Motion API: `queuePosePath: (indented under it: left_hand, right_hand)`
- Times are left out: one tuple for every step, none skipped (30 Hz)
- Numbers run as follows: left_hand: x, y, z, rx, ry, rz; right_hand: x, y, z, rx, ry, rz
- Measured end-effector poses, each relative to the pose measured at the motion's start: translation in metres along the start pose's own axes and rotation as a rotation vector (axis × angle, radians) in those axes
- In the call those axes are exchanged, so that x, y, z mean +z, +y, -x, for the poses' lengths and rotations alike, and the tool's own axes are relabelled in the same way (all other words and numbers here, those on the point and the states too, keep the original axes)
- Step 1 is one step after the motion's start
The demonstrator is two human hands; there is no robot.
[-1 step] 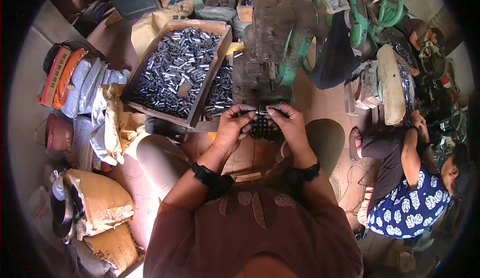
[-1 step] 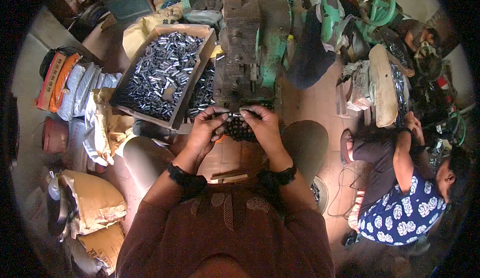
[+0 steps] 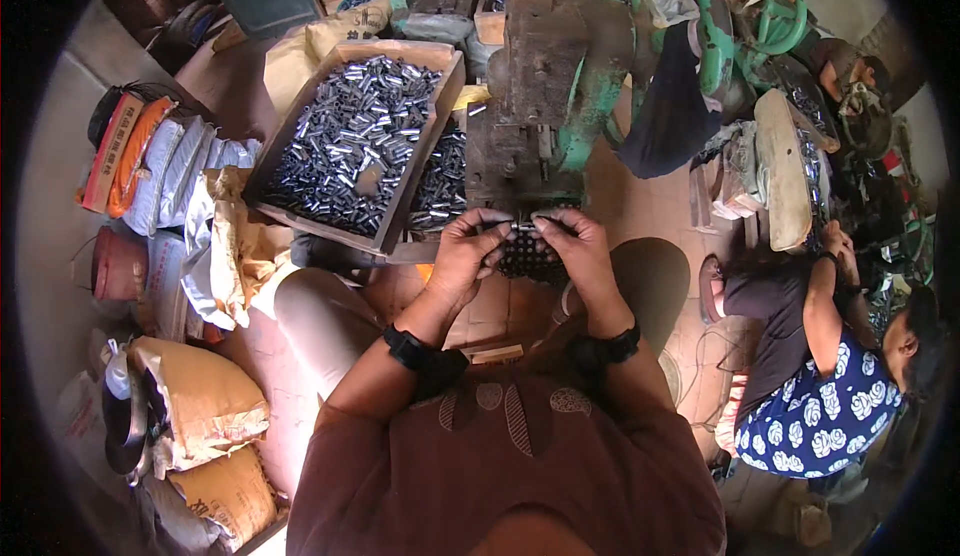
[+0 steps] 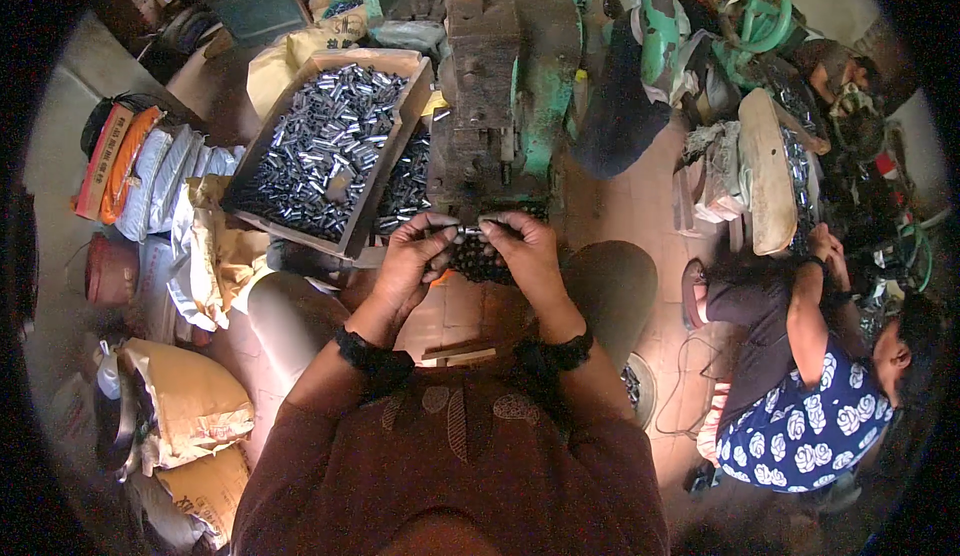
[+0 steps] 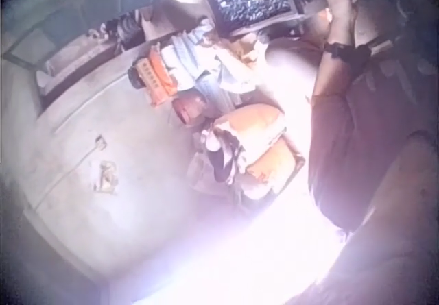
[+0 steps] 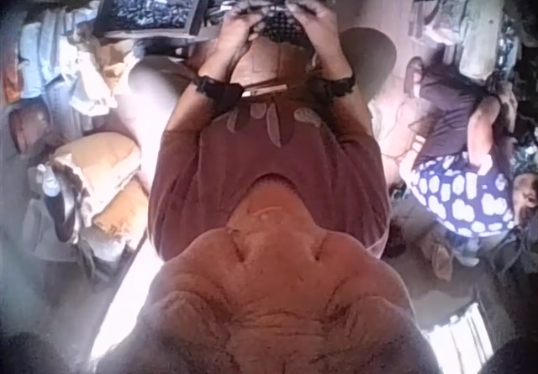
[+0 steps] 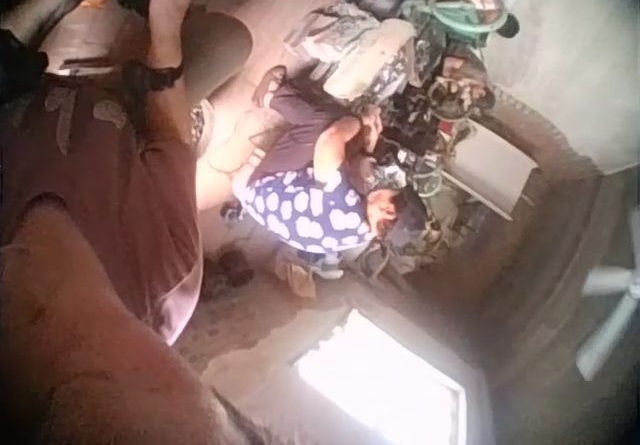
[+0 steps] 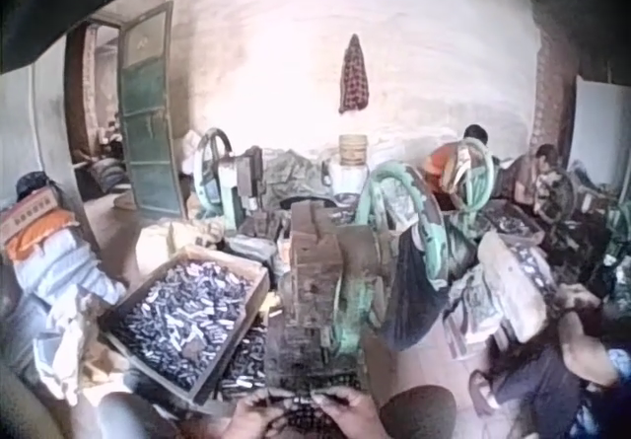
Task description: Manually inserting and pressing metal pins or cylinders into components using a stamping press machine
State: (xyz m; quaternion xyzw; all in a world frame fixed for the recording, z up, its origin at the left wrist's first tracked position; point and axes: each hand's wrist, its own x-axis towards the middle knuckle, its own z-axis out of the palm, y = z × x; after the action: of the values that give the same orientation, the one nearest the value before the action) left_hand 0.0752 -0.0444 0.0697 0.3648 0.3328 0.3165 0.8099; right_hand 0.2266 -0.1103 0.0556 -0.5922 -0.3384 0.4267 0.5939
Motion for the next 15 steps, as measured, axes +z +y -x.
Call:
queuePosePath:
  left_hand:
    - [0.0,-0.002,0.0,0.003,0.003,-0.003]
    - [-0.001,-0.004,0.0,0.021,-0.001,-0.02]
    - [-0.001,-0.005,0.001,0.039,-0.004,-0.036]
    - [-0.001,-0.005,0.002,0.041,-0.001,-0.038]
    - [0.0,-0.005,0.003,0.039,0.003,-0.059]
    - [0.0,-0.005,0.003,0.037,0.004,-0.078]
    - [0.001,-0.005,0.002,0.036,0.003,-0.078]
    - [0.001,-0.005,0.002,0.022,0.015,-0.093]
    - [0.001,-0.005,0.002,0.011,0.031,-0.107]
    - [0.0,-0.006,0.001,0.012,0.033,-0.106]
    - [-0.001,-0.006,0.0,0.017,0.026,-0.113]
    - [-0.002,-0.008,-0.002,0.022,0.016,-0.119]
    - [-0.007,-0.014,-0.007,0.028,0.02,-0.115]
    - [-0.016,-0.025,-0.018,0.425,-0.018,-0.386]
    - [-0.021,-0.03,-0.025,0.819,-0.06,-0.655]
  right_hand:
    - [0.0,0.001,0.001,0.006,-0.013,-0.033]
    - [0.0,0.0,0.002,0.005,-0.015,-0.036]
    - [0.0,-0.001,0.003,0.007,-0.026,-0.042]
    - [0.0,-0.002,0.004,0.009,-0.035,-0.047]
    - [0.0,0.0,0.004,0.009,-0.037,-0.049]
    - [0.0,0.003,0.004,-0.004,-0.026,-0.043]
    - [0.001,0.004,0.004,-0.017,-0.013,-0.038]
    - [0.002,0.003,0.006,-0.017,-0.012,-0.037]
    - [0.005,0.001,0.008,-0.091,-0.002,0.033]
    - [0.007,0.0,0.009,-0.165,0.008,0.102]
    - [0.008,0.0,0.009,-0.165,0.005,0.103]
    - [0.007,-0.001,0.009,-0.191,-0.005,0.134]
    - [0.009,-0.003,0.009,-0.219,-0.021,0.164]
    - [0.008,-0.005,0.008,-0.222,-0.029,0.166]
    - [0.004,-0.006,0.005,-0.045,-0.08,0.012]
